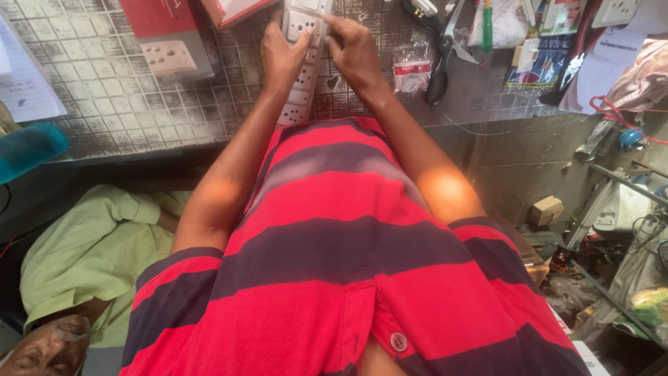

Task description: The person assembles a multi-socket electrical panel by inserting individual socket modules into a white plastic housing and securing them with a screwdriver. They handle the socket modules, the housing, and a screwdriver throughout the process.

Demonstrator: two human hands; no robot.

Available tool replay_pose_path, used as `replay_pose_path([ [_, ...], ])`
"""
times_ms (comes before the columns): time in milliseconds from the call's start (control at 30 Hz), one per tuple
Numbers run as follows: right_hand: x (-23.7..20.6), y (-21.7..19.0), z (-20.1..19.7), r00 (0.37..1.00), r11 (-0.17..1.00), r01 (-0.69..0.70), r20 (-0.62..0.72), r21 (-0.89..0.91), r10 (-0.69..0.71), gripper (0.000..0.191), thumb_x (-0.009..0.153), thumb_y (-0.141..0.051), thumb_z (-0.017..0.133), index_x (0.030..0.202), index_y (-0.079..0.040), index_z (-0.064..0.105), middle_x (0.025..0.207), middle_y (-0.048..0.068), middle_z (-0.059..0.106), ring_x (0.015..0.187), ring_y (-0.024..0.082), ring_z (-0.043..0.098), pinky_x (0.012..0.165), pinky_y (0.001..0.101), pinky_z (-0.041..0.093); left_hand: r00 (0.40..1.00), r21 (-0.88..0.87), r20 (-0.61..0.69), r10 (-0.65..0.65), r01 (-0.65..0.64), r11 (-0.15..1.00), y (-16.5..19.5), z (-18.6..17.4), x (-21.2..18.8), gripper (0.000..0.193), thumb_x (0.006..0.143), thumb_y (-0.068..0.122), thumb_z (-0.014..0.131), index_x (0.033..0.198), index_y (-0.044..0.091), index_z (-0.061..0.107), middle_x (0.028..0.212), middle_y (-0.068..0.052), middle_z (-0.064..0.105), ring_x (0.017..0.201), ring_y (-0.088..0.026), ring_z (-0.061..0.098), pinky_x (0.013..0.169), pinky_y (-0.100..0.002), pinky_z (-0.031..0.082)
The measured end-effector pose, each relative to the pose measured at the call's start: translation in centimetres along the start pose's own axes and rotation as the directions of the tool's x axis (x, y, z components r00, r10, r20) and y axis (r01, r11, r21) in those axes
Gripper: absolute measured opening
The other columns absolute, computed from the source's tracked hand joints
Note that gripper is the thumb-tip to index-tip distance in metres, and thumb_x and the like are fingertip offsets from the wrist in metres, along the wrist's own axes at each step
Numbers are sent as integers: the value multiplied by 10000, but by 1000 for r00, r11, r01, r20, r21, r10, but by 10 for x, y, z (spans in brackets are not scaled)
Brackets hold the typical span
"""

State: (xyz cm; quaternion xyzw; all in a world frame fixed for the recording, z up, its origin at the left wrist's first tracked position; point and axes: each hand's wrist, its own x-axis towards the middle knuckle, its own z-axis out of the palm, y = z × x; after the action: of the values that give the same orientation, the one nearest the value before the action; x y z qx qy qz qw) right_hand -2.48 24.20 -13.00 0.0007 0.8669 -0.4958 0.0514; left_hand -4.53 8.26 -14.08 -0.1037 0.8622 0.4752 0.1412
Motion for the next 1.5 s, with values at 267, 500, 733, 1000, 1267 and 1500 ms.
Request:
replay_pose_path([
  [267, -54, 42, -63, 858, 857, -499, -60, 128, 509, 208, 966, -51, 696, 1166, -35, 750, 944, 113, 792, 796, 208, 762, 679, 308, 620, 998, -31, 5, -55, 55, 998, -3, 12, 1, 673, 823, 277, 827, 1345, -7, 514, 1044, -197, 744, 928, -298, 756, 859, -416, 605],
  [500, -80, 46, -48, 1000, 986, 14, -15, -169, -17, 154, 953, -68, 763, 1106, -57, 779, 971, 129, 726, 853, 294, 724, 761, 381, 577, 981, -238, 74, 182, -160, 958, -8, -5, -2, 514, 859, 165, 833, 1261, -21, 573, 1060, -173, 767, 934, -227, 777, 866, -379, 629],
  [733, -67, 40, -21, 999, 968, -47, 16, -245, 52, 84, 922, -102, 763, 998, -67, 765, 958, 144, 702, 860, 341, 693, 748, 435, 548, 861, -872, 337, 382, 132, 471, 33, -58, 10, 494, 863, 200, 792, 1265, 15, 572, 1184, -70, 677, 1091, -165, 690, 987, -315, 553],
  [1000, -51, 23, -27, 990, 953, -36, 117, -302, 74, 102, 885, -71, 771, 874, 5, 704, 888, 193, 692, 833, 336, 691, 750, 443, 545, 779, -881, 472, 413, 436, 184, 89, -93, -9, 518, 980, 349, 718, 1300, -14, 536, 1010, -73, 578, 705, -128, 498, 579, -260, 404],
  [1267, -54, -106, -96, 992, 838, 93, -122, 538, -32, 77, 1039, 5, 699, 1082, -25, 643, 1016, 46, 637, 856, 86, 625, 678, 236, 550, 681, -813, 563, 468, 559, 163, 114, -90, -49, 750, 845, 413, 821, 1394, 36, 475, 968, -50, 536, 714, -124, 485, 545, -235, 384],
  [1500, -31, -167, -116, 931, 853, 360, -90, 378, -353, 119, 1052, 85, 682, 1121, 2, 634, 1136, 45, 564, 935, 111, 669, 716, 225, 606, 647, -802, 588, 485, 543, 248, 132, -93, -58, 718, 840, 402, 783, 1379, 40, 477, 980, -61, 544, 764, -133, 509, 584, -255, 414],
])
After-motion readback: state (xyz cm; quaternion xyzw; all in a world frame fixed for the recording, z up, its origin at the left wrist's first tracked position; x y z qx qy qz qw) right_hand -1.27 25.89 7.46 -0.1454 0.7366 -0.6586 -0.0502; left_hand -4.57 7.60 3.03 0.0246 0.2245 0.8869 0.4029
